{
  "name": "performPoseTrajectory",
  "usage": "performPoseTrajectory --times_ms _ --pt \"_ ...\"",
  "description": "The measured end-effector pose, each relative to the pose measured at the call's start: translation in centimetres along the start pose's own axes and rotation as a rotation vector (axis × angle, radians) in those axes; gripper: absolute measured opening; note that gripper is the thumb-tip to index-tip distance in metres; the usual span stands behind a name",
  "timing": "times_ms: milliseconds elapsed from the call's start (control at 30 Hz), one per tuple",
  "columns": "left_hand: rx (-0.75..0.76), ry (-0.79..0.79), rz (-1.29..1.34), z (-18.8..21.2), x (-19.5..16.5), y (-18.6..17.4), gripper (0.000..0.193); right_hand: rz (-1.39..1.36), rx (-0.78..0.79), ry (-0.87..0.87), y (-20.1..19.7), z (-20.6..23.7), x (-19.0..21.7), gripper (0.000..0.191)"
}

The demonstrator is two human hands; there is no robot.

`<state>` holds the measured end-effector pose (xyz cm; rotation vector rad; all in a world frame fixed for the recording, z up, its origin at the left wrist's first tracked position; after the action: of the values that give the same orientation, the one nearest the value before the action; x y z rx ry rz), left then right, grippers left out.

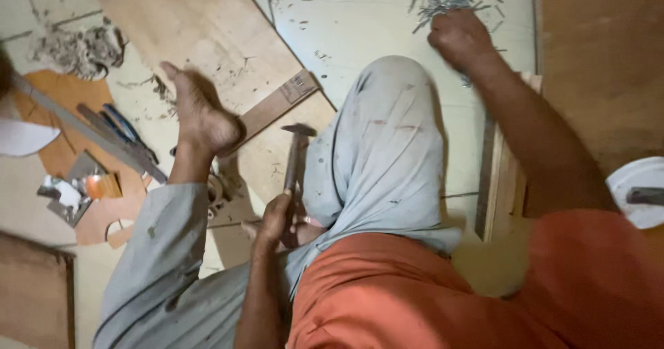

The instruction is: The person sits on the floor and uses a hammer to drive nails into small wooden planks. They repeatedly pick up nails from a pile on the floor and hammer them into the wood, working on multiple planks in sequence.

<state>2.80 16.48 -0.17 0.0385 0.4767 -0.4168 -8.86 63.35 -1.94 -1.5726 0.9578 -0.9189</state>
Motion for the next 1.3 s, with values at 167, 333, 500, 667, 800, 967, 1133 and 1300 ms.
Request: performPoseTrajectory --times_ms 167,333,500,667,800,967,1133,1300 --pt "-0.196 0.165 -0.846 0.4 -1.7 -2.0 0.065 0.114 0.226 -0.121 -0.3 -1.0 -0.1 0.015" --pt "-0.548 0.417 -0.728 -1.0 -7.9 -1.2 0.038 0.169 0.406 -0.149 0.2 -2.1 -0.2 0.016" --pt "-0.697 1.001 -0.961 -2.7 -14.2 0.0 0.032 0.062 0.316 -0.047 -0.5 -1.0 -0.6 0.013" --pt "-0.723 0.987 -1.095 -3.8 -16.6 0.6 0.048 -0.352 0.07 0.306 -0.9 1.4 -2.1 0.01" --pt "-0.638 0.788 -1.164 -4.4 -16.7 0.1 0.045 -0.442 -0.108 0.479 -0.7 3.0 -2.6 0.011" --pt "-0.378 0.686 -1.057 -4.7 -17.0 -0.2 0.052 -0.208 -0.16 0.273 0.4 2.5 -2.1 0.013" --pt "-0.196 0.547 -0.957 -5.5 -18.3 0.6 0.041 -0.08 0.101 0.193 1.7 0.4 -1.9 0.005" --pt "-0.249 0.276 -0.914 -6.1 -19.2 1.0 0.044 0.082 0.091 -0.001 1.3 -0.3 -2.2 0.007"
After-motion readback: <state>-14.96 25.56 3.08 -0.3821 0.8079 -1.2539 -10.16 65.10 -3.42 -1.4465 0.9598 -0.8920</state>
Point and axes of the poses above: each hand's wrist, its own z-axis away from the middle knuckle, its own y-axis out of the palm, x = y × z, the point moved 1 cm from there along -z, towards the middle knuckle, and after that the axes turned 5 degrees about -y, right-handed, at the moved point
